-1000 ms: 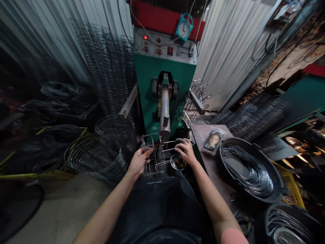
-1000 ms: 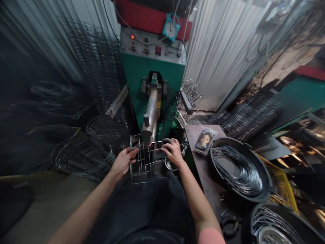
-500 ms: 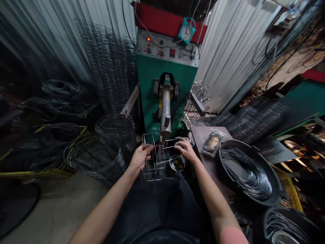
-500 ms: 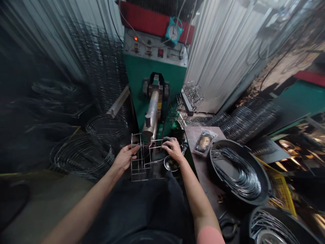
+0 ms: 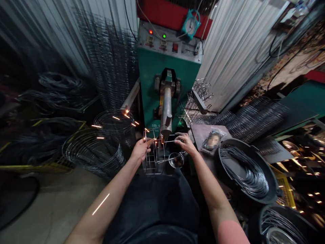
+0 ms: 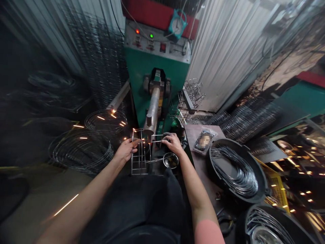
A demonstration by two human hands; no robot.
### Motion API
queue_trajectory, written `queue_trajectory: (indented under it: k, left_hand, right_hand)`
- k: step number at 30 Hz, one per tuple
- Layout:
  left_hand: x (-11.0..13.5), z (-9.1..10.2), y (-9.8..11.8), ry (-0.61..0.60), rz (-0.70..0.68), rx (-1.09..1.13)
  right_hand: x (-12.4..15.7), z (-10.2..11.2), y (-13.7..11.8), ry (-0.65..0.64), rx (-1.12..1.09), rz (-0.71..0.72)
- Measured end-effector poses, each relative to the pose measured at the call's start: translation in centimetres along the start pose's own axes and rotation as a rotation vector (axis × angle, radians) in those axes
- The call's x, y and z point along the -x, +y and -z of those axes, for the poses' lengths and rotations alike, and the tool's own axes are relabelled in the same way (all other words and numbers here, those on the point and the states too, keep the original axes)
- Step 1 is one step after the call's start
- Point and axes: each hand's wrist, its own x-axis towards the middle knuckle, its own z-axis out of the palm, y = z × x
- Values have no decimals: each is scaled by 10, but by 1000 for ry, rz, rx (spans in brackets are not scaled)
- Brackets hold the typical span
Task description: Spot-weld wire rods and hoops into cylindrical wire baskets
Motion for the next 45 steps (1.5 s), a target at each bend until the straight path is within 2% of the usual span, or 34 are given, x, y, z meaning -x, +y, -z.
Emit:
queue_trajectory:
  k: [10,13,15,16,18,20,22,24,26,28,32,34,36,40,43,45]
  left_hand:
    - [5,0,3,-15,32,25]
    - [17,5,3,-9,39,43]
    - [29,11,3,-10,44,51]
    - [35,16,4,-11,46,53]
    - [47,26,4,-11,52,53]
    - [55,36,1,-11,59,43]
    - [61,45,-5,-3,70,36]
    - [65,52,-13,17,91,22]
    - [72,55,-18,26,114,2]
    - [80,54,-17,16,123,-24]
    - [101,45,5,-135,75,-105]
    - [112,45,17,-248,11,-173]
    - [124,52,24,-315,-130,-305]
    - [153,79,20,-484,-591,-789]
    - [175,95,9,-630,-882,-1029]
    - [186,100,2,-612,-1062,-1088]
  right_hand:
    - [2,1,-5,13,60,-2]
    - [18,-1,-21,195,149,6]
    - [44,-7,-37,341,186,3]
    - [60,-13,-46,373,171,0]
    - [96,-31,-62,314,54,-18]
    - [130,-57,-76,124,-118,-62]
    - [153,-85,-84,-71,-249,-101]
    - [167,-108,-89,-162,-366,-148]
    - [173,-122,-91,-158,-476,-198]
    - [175,-126,-93,-100,-565,-221]
    - [169,-109,-108,98,-726,-221]
    - [160,-89,-122,151,-860,-258]
    - [149,-64,-139,162,-1003,-293]
    - [129,-19,-169,177,-1124,-315]
    - [119,-2,-182,178,-1182,-399]
    - [114,1,-185,155,-1240,-493]
